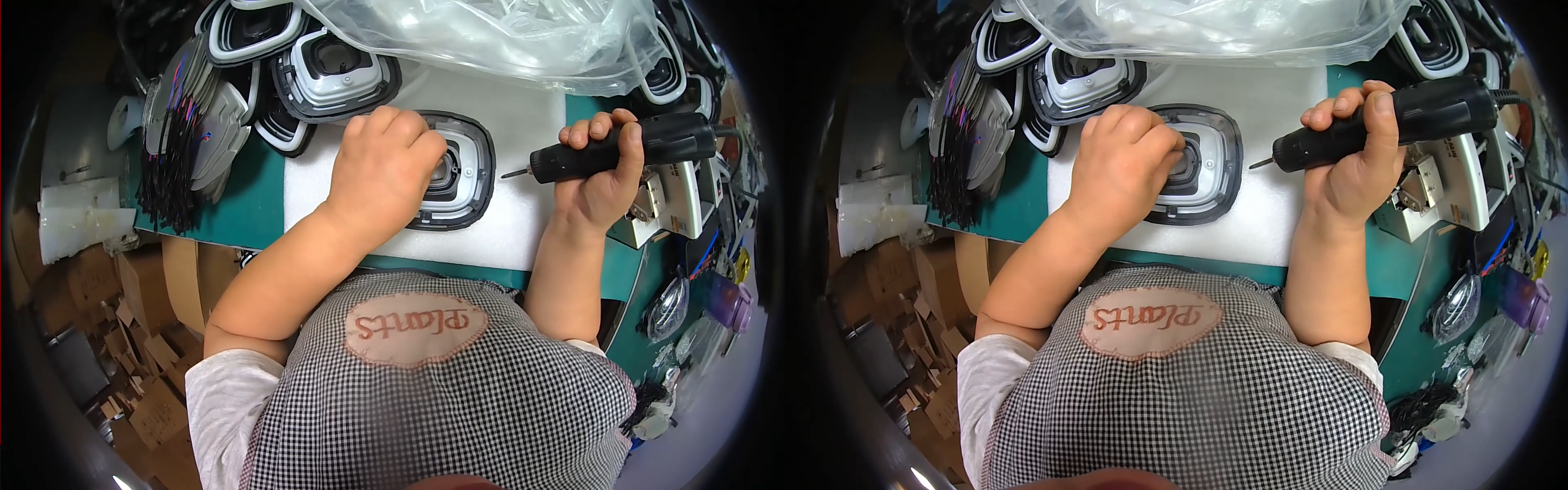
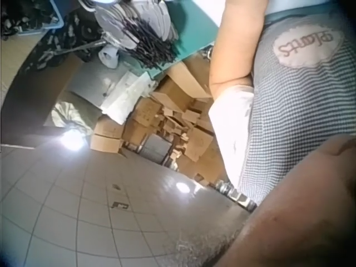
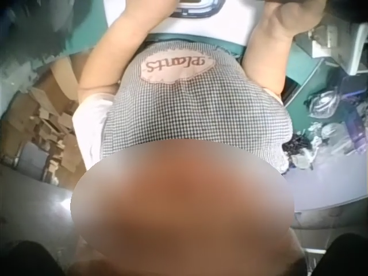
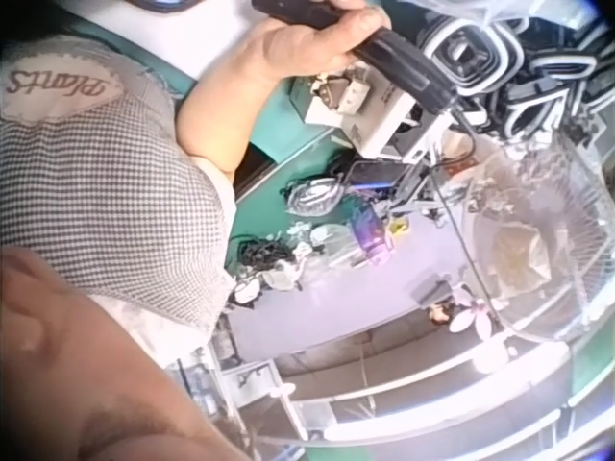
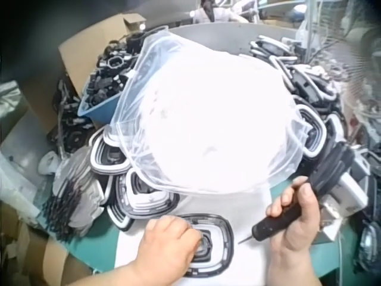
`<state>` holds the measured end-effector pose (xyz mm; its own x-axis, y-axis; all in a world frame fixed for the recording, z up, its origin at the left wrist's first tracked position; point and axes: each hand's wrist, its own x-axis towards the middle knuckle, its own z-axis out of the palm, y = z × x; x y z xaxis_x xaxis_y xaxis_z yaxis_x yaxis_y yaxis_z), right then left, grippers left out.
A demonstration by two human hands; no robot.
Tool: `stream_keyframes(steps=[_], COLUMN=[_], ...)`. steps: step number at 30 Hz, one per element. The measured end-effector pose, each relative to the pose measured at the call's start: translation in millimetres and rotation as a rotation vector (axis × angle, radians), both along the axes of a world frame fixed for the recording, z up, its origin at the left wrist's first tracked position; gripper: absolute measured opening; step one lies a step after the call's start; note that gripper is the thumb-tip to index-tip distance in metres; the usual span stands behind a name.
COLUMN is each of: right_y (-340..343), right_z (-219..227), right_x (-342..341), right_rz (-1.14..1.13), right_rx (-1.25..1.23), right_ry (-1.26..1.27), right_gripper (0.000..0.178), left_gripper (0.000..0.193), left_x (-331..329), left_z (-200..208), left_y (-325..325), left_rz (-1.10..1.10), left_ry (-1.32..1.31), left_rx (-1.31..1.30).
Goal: The person assembles small plastic housings and electronic circuit boards, securing them together with an electric screwdriver.
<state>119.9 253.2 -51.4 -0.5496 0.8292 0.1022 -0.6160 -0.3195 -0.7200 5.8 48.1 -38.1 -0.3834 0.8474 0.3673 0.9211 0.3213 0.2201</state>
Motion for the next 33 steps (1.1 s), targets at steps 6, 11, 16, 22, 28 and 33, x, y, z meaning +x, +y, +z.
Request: stream_keyframes(steps=[6, 11, 16, 22, 28, 33], right_y=[4.6, -0.7, -6.9, -9.5, -9.3, -4.9], right_z=[-0.7, 11.1, 3.7, 9.9, 8.2, 1.1], right_x=[-5.7, -7.0, -9.3, -1.7, -8.3, -7.9], right_rz=[-0.003, -0.055, -0.007, 0.019, 0.032, -0.025], right_rx=[-0.020, 0.187, -0.108, -0.099, -0.088, -0.066], right_ry=[0.010, -0.089, -0.040, -0.007, -0.047, -0.073], right_gripper=[0.026, 0.025, 0.022, 0.023, 0.023, 0.023], left_gripper=[0.013, 0.022, 0.013, 0.026, 0.038, 0.022], left_x=[-6.4, -6.7, -7.6, -4.3, -8.8, -17.7], left_z=[-6.3, 10.8, 14.4, 13.1, 24.7, 5.6], left_y=[8.7, 0.4, 1.3, -6.8, -20.2, -20.6], left_rz=[-0.092, -0.078, -0.107, -0.164, -0.093, 0.075], left_ry=[0.202, 0.077, 0.115, 0.138, -0.036, -0.565], left_rx=[0.011, 0.002, -0.001, 0.126, 0.157, 0.391])
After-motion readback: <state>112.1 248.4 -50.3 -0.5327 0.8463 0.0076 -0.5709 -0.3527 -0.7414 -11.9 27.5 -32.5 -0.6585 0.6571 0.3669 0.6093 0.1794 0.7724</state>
